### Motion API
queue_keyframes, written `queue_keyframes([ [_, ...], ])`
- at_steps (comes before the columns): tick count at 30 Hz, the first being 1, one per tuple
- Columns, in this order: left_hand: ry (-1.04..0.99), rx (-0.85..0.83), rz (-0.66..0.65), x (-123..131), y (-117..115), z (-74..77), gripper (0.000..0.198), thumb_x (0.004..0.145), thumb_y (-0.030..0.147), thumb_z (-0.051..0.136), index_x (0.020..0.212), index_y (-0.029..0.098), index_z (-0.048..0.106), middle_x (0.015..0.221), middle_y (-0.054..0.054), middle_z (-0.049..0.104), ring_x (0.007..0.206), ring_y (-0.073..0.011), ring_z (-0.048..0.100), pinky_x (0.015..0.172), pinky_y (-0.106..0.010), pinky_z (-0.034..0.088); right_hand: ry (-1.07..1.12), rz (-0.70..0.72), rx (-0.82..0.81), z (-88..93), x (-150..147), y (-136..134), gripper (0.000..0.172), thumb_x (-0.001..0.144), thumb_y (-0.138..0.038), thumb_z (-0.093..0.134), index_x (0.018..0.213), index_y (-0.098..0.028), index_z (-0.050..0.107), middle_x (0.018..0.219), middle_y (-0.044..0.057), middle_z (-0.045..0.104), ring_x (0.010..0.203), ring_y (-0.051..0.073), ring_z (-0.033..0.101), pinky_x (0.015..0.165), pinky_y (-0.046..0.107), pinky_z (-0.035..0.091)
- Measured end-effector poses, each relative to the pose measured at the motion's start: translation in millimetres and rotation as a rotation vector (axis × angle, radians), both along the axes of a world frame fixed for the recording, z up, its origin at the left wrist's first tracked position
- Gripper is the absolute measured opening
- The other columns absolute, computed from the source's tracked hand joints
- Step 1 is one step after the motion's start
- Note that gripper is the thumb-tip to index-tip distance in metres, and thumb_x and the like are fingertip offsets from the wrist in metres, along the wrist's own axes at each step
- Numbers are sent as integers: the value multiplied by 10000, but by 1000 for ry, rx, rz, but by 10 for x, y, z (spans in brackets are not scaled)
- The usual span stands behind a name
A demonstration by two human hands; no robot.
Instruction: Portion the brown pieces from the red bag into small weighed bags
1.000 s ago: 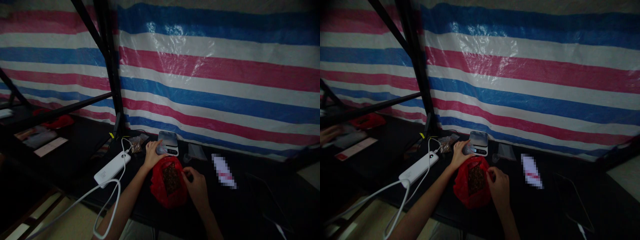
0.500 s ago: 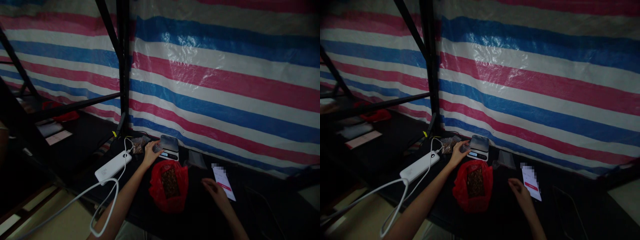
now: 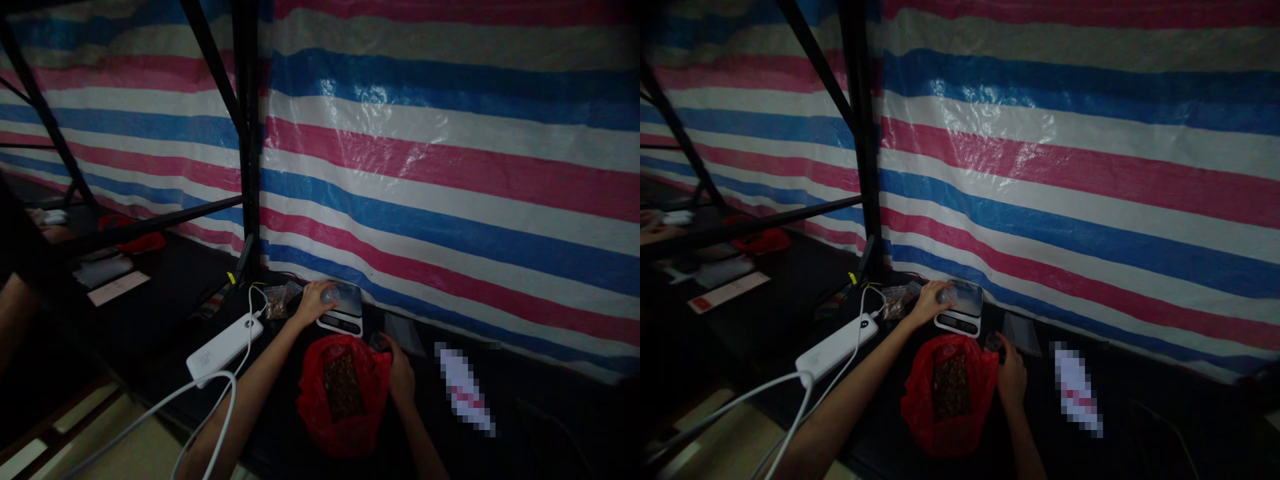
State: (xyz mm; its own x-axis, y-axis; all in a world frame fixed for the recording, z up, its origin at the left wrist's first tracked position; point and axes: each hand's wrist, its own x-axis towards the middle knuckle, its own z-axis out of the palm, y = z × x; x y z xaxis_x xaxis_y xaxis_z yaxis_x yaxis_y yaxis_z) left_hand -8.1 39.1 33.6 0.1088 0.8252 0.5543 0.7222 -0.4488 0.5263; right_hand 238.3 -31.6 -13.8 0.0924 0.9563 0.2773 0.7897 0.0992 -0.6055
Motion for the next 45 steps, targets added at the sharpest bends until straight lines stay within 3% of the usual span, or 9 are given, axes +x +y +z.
queue_keyframes([
  [5,167,-174,-102,193,451,19,572,562,417,688,1084,230,544,1102,-59,567,1049,-256,475,894,-444,353,51,17,-4,-50,41,32,367,697,-326,475,1049,-257,555,994,40,620,870,216,576,727,332,438],
  [10,74,-170,-144,231,448,-23,734,493,435,730,1155,228,493,1252,-94,451,1156,-294,386,951,-549,237,151,-27,31,-71,11,48,419,705,-367,494,1085,-190,523,996,87,608,900,229,553,767,360,419],
  [15,-136,-80,-63,26,1,143,430,726,397,573,1123,236,528,1215,-68,480,1128,-226,423,958,-442,297,292,-56,254,199,-46,-41,464,727,-364,513,1133,-148,453,1072,117,569,991,219,512,825,354,386],
  [19,-38,-190,-128,-104,-775,106,397,774,447,490,1131,275,511,1259,-50,437,1186,-237,362,971,-470,277,345,-200,525,576,-8,-266,528,723,-341,563,1182,-165,370,1111,110,523,998,211,501,769,323,396],
  [21,-29,-239,-127,-81,-1197,-41,594,756,482,495,1280,255,331,1340,-93,330,1222,-247,316,957,-458,309,236,-134,567,740,9,-400,463,715,-340,583,1121,-174,435,1070,96,536,960,215,508,745,326,393],
  [24,-40,-287,26,43,-1673,-329,666,780,499,444,1332,213,205,1367,-136,266,1242,-255,284,969,-467,295,-119,239,494,907,-44,-551,362,736,-304,567,1080,-219,495,1054,65,558,945,215,498,768,343,370],
  [28,19,-315,204,203,-1896,-551,721,793,515,399,1342,122,146,1348,-181,291,1260,-278,239,1005,-545,159,-655,632,316,977,-238,-605,380,788,-200,498,1163,-253,460,1094,43,554,912,190,495,754,322,328],
  [38,-61,-316,125,193,-1899,-440,286,834,256,400,1045,190,582,1252,-63,458,1186,-216,357,1019,-422,255,-1135,708,300,898,-379,-493,241,786,-73,440,997,-133,538,960,96,599,880,221,484,727,343,306],
  [45,-870,-501,35,351,-1850,-460,253,740,309,533,879,135,653,954,-89,634,951,-235,538,888,-385,383,-1201,791,253,877,-581,-505,205,796,-108,461,965,-166,561,874,82,625,829,222,506,708,343,306],
])
